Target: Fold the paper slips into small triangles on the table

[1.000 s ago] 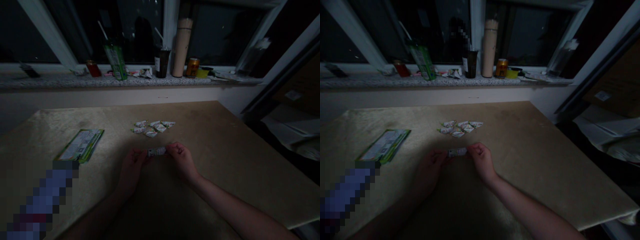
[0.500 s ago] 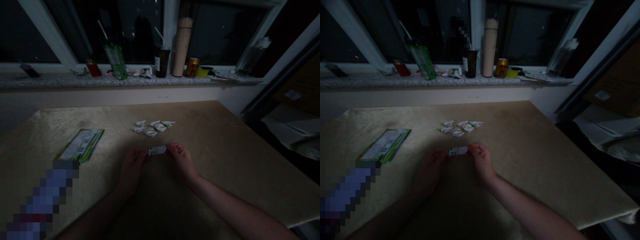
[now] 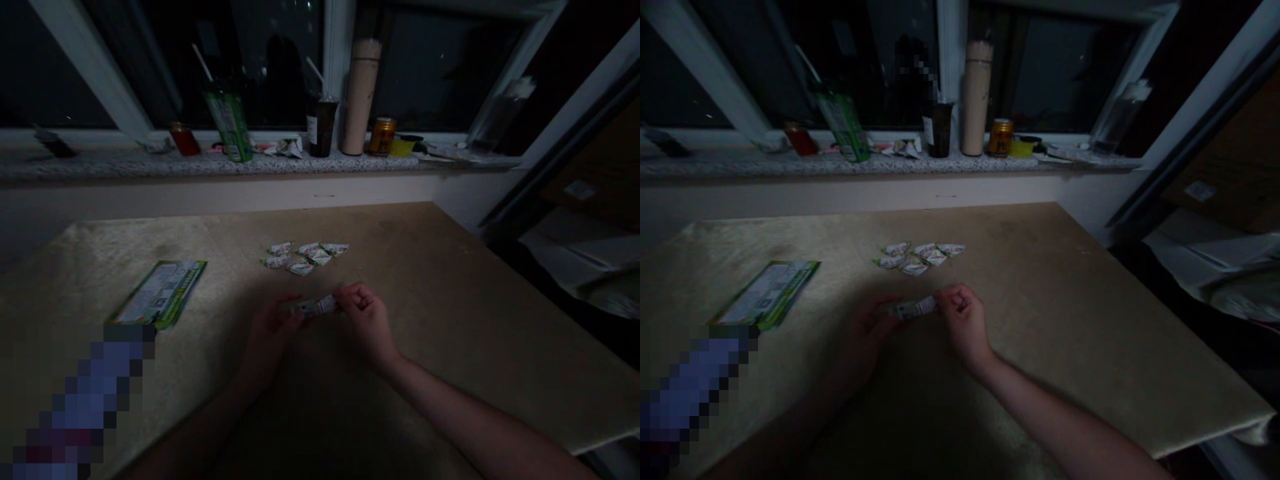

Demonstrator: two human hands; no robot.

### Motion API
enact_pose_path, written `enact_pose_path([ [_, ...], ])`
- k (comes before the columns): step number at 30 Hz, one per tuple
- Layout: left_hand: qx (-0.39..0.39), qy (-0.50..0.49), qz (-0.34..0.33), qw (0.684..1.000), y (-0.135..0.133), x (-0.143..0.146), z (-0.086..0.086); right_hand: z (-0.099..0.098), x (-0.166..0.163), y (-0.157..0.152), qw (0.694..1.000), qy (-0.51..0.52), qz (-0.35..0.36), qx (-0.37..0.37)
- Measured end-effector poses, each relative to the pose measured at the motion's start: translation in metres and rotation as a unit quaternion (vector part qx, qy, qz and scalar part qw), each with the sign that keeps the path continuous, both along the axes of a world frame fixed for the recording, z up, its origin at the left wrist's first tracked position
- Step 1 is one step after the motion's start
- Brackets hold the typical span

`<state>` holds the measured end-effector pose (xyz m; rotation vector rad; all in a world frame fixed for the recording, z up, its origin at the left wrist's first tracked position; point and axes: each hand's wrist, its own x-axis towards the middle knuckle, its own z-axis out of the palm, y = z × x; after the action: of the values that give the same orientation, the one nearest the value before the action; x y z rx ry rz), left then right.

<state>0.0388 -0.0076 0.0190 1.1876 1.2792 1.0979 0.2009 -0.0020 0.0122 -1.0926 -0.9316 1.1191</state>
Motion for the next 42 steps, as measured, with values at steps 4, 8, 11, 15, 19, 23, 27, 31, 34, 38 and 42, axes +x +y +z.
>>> enact_pose_path([
  [4,-0.027,0.070,-0.017,0.997,0.000,0.003,0.004,0.001,-0.005,-0.004,1.000,0.001,0.016,0.001],
  [8,-0.053,0.072,-0.016,0.996,0.002,0.006,0.007,0.001,-0.006,-0.006,1.000,0.008,0.016,-0.004],
  [11,-0.046,0.073,-0.002,0.996,0.004,0.006,0.008,-0.001,-0.005,-0.006,0.999,0.023,0.030,-0.012],
  [15,-0.035,0.080,-0.002,0.996,0.005,0.002,0.009,-0.003,-0.002,-0.005,0.991,0.017,0.131,-0.009],
  [19,-0.045,0.097,-0.037,0.994,0.003,0.001,0.007,-0.004,0.000,-0.005,0.956,-0.092,0.277,-0.001],
  [23,-0.067,0.087,-0.068,0.992,0.002,0.002,0.004,-0.007,0.000,-0.006,0.948,-0.159,0.276,0.011],
  [27,-0.058,0.083,-0.119,0.988,0.006,0.000,0.002,-0.009,0.001,-0.006,0.948,-0.206,0.242,0.020],
  [31,-0.059,0.090,-0.211,0.972,0.006,-0.006,0.002,-0.009,0.000,-0.008,0.945,-0.218,0.241,0.033],
  [34,-0.056,0.119,-0.208,0.969,0.002,-0.006,0.001,-0.008,-0.002,-0.010,0.946,-0.235,0.222,0.024],
  [38,-0.060,0.130,-0.186,0.972,-0.004,-0.004,-0.001,-0.005,-0.005,-0.014,0.958,-0.192,0.211,0.031],
  [42,-0.020,0.134,-0.192,0.972,-0.006,-0.002,0.001,-0.005,-0.007,-0.014,0.969,-0.093,0.227,0.003],
])
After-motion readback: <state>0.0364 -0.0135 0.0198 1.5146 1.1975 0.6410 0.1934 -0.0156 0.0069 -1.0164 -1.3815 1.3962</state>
